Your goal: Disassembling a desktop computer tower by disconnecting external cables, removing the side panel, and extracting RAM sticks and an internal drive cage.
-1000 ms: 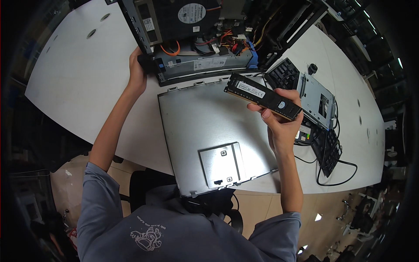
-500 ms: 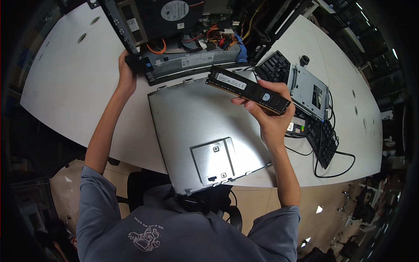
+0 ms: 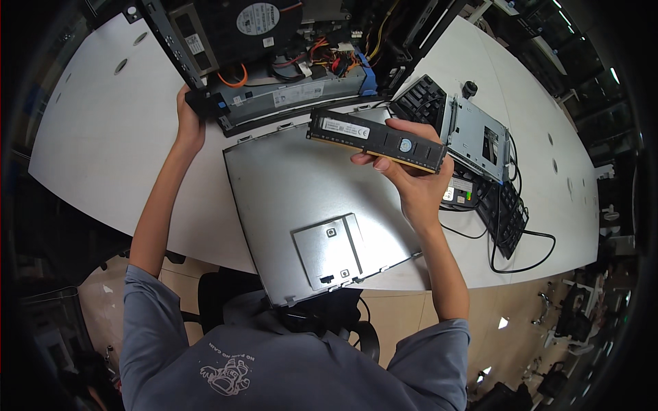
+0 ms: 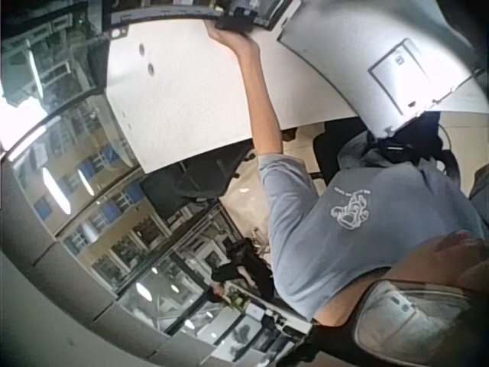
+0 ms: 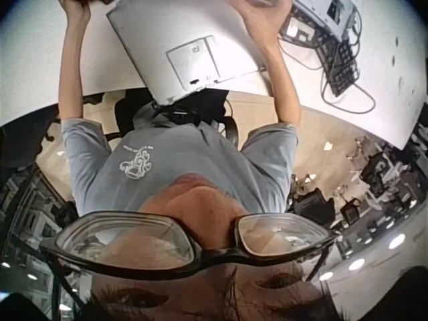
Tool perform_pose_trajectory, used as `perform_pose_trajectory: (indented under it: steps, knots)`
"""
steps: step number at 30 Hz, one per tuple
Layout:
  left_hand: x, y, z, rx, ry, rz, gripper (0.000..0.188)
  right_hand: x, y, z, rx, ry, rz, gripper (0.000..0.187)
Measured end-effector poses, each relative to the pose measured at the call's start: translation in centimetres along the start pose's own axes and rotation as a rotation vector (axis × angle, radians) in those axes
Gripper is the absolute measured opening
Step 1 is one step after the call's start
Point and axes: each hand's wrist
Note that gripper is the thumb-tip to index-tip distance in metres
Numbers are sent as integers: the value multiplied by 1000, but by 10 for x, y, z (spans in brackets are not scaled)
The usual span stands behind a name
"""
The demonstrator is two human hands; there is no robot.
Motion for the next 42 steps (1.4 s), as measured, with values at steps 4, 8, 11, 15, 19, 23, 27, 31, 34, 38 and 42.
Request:
perform_pose_trajectory:
  steps: [4, 8, 11, 15, 19, 23, 27, 31, 34, 38, 42]
  knots:
    - [0, 0, -1, 10, 12, 16, 22, 1, 1, 0, 1, 15, -45, 38]
    - [0, 0, -1, -21, 23, 19, 21, 1, -1, 0, 30, -5, 10, 39]
    - [4, 4, 2, -19, 35, 9, 20, -1, 0, 1, 23, -18, 72, 39]
    - [1, 4, 1, -26, 12, -12, 21, 1, -3, 2, 39, -7, 40, 38]
    - [6, 8, 5, 4, 11, 15, 24, -6, 3, 3, 26, 34, 82, 43]
    - [2, 5, 3, 1, -33, -9, 25, -7, 6, 4, 36, 90, 135, 48]
    - [-1, 5, 2, -15, -20, -8, 25, -5, 3, 3, 55, 86, 192, 47]
    - [-1, 1, 0, 7, -34, -3, 25, -7, 10, -3, -182, -2, 233, 46]
    - [2, 4, 2, -5, 2, -10, 25, -7, 11, -3, -176, 8, 150, 45]
    - [-1, 3, 1, -5, -21, -14, 26, -3, 9, -3, -128, -5, 119, 45]
    - [-1, 5, 2, -22, -20, -8, 27, -3, 9, -1, -105, -15, 66, 46]
Point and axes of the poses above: each hand's wrist, its own z-axis away from the middle knuckle, its own x-axis out of the palm, y = z × x, and after that the axes turned 8 degrees about -z, right-handed
